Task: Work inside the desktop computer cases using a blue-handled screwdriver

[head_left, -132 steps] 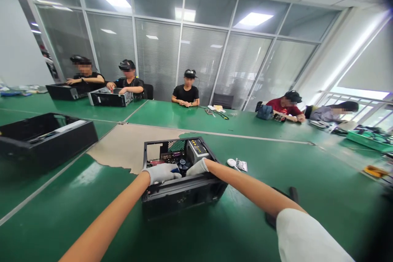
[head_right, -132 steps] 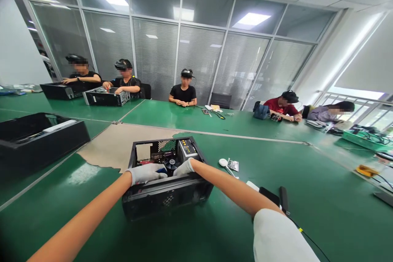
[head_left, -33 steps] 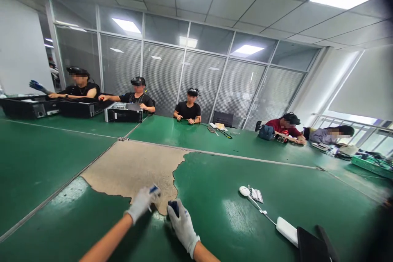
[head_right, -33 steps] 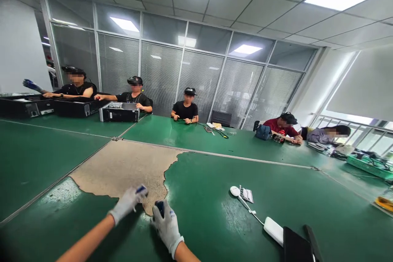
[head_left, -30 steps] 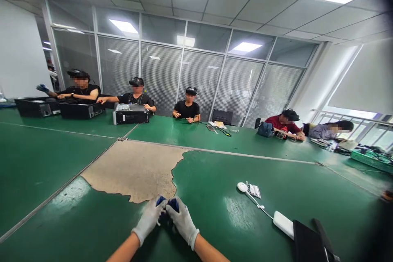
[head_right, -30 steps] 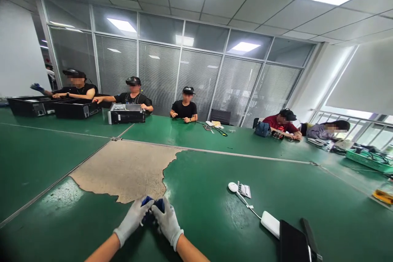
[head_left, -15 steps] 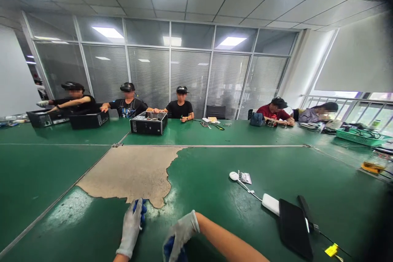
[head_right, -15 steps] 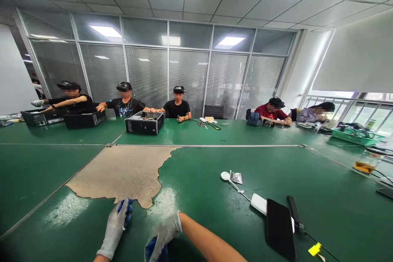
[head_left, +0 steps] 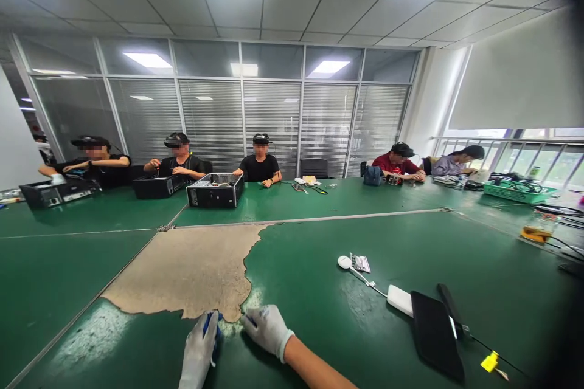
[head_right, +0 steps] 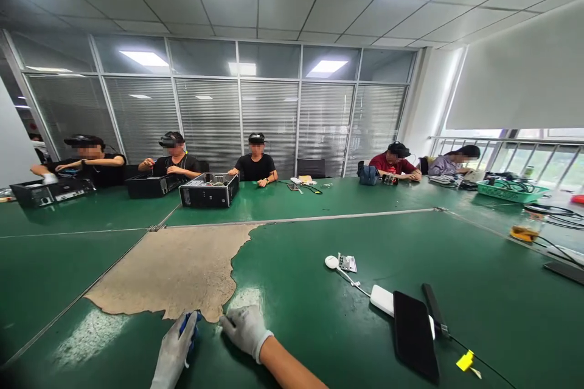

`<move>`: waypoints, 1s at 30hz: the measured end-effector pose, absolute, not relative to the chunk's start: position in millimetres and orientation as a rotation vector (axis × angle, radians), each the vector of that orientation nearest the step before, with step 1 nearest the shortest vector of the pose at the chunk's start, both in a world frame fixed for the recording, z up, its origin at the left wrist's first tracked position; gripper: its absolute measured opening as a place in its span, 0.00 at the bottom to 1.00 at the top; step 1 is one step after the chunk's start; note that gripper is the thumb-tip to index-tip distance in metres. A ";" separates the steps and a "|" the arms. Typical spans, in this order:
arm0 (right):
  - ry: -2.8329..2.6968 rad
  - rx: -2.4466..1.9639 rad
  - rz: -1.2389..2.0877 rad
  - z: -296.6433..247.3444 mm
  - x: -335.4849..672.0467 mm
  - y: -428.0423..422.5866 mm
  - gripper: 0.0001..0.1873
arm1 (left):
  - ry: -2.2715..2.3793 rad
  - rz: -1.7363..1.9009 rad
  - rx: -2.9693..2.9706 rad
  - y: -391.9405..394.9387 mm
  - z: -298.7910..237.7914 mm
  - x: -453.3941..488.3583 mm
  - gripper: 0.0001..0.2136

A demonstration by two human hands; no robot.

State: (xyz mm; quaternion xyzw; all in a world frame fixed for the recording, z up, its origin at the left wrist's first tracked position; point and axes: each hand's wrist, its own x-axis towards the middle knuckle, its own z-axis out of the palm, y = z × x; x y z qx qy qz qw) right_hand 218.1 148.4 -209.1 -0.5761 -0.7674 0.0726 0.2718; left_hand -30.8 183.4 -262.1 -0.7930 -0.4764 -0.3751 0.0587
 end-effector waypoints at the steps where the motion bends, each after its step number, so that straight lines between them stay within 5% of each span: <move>1: -2.158 -1.575 0.083 -206.0 213.3 143.4 0.17 | -1.442 -1.129 -2.402 183.5 -262.0 -30.8 0.20; 15: -2.303 -1.565 -0.073 -192.8 209.5 128.4 0.18 | -1.476 -0.854 -2.329 176.5 -256.2 -29.4 0.24; 30: -2.272 -1.632 -0.102 -201.5 205.5 124.4 0.17 | -1.508 -1.015 -2.363 175.5 -254.9 -27.4 0.22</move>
